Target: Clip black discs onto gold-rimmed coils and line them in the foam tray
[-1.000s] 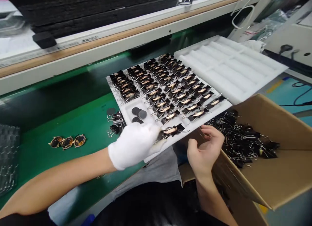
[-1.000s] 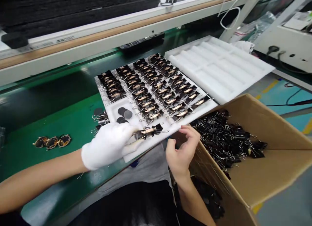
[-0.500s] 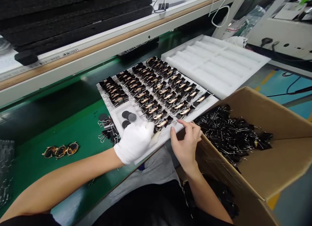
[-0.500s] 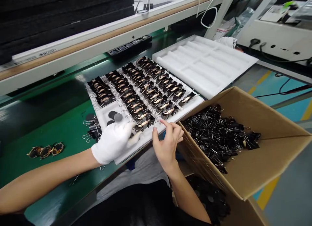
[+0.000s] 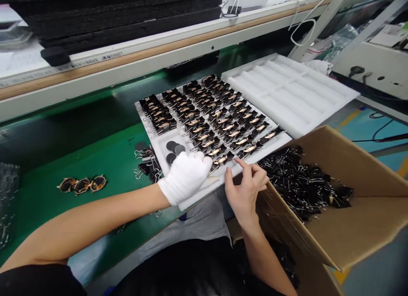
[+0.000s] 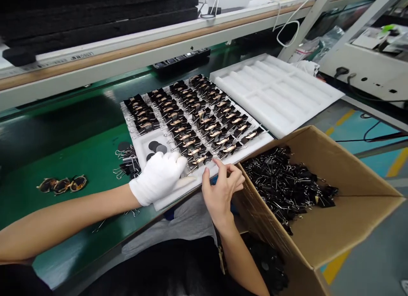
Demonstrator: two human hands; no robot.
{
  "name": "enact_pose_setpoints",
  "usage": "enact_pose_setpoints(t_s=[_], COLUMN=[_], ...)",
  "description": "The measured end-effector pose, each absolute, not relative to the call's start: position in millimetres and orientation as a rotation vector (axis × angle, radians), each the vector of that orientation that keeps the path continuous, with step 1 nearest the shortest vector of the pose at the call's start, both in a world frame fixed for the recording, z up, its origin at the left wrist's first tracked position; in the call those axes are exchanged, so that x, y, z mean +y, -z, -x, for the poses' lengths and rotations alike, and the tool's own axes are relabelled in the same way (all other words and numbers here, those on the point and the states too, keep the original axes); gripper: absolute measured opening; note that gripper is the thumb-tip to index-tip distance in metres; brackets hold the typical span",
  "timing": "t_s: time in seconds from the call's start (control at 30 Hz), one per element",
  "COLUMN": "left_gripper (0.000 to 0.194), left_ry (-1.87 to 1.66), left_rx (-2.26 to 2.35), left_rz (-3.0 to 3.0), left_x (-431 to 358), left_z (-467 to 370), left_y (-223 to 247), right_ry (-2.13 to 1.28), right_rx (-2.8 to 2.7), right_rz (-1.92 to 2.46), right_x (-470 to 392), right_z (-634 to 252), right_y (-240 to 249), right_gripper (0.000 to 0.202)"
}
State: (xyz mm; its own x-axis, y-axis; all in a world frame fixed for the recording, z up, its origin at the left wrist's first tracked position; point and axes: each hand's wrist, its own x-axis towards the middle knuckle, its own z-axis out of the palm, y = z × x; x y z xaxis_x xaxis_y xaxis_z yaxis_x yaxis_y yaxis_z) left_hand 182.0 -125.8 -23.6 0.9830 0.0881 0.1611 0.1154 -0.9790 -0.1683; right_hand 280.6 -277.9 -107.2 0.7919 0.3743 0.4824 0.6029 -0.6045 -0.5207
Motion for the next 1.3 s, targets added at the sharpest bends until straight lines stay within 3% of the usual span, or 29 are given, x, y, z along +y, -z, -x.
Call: enact_pose_setpoints(t_s=[0.2, 0.4, 0.5, 0.63, 0.8, 0.97, 1.1, 1.2, 1.3], left_gripper=[0.038, 0.04, 0.039, 0.036, 0.028, 0.024, 0.021, 0.02, 0.021], left_ry=[0.078, -0.084, -0.098, 0.048, 0.393, 0.808, 0.86, 0.828, 0.822], left_rx=[-0.252, -0.831, -0.947, -0.997, -0.91, -0.824, -0.799, -0.801, -0.836], left_rz=[2.938, 2.705, 2.713, 2.813, 2.992, 3.101, 3.18, 3.214, 3.217], left_x=[-86, -31, -26, -37, -45, -44, -41, -40, -40], left_z=[-114, -9, 38, 77, 92, 92, 90, 88, 86], left_y=[-5, -15, -4, 19, 54, 80, 83, 81, 81], right_ry=[0.635, 0.209, 0.202, 0.129, -0.222, -0.676, -0.904, -0.848, -0.454], right_rx=[-1.152, -2.248, -2.467, -2.572, -2.399, -2.375, -2.304, -2.251, -2.16], right_rz=[2.047, 1.886, 1.963, 1.783, 1.719, 1.783, 1.885, 1.954, 2.051], right_x=[-275, -237, -217, -186, -126, -90, -97, -111, -127], right_z=[-272, -268, -276, -296, -315, -313, -301, -285, -262], right_y=[83, 42, 49, 56, 31, 22, 23, 32, 54], right_gripper=[0.026, 0.034, 0.017, 0.012, 0.03, 0.032, 0.072, 0.092, 0.08])
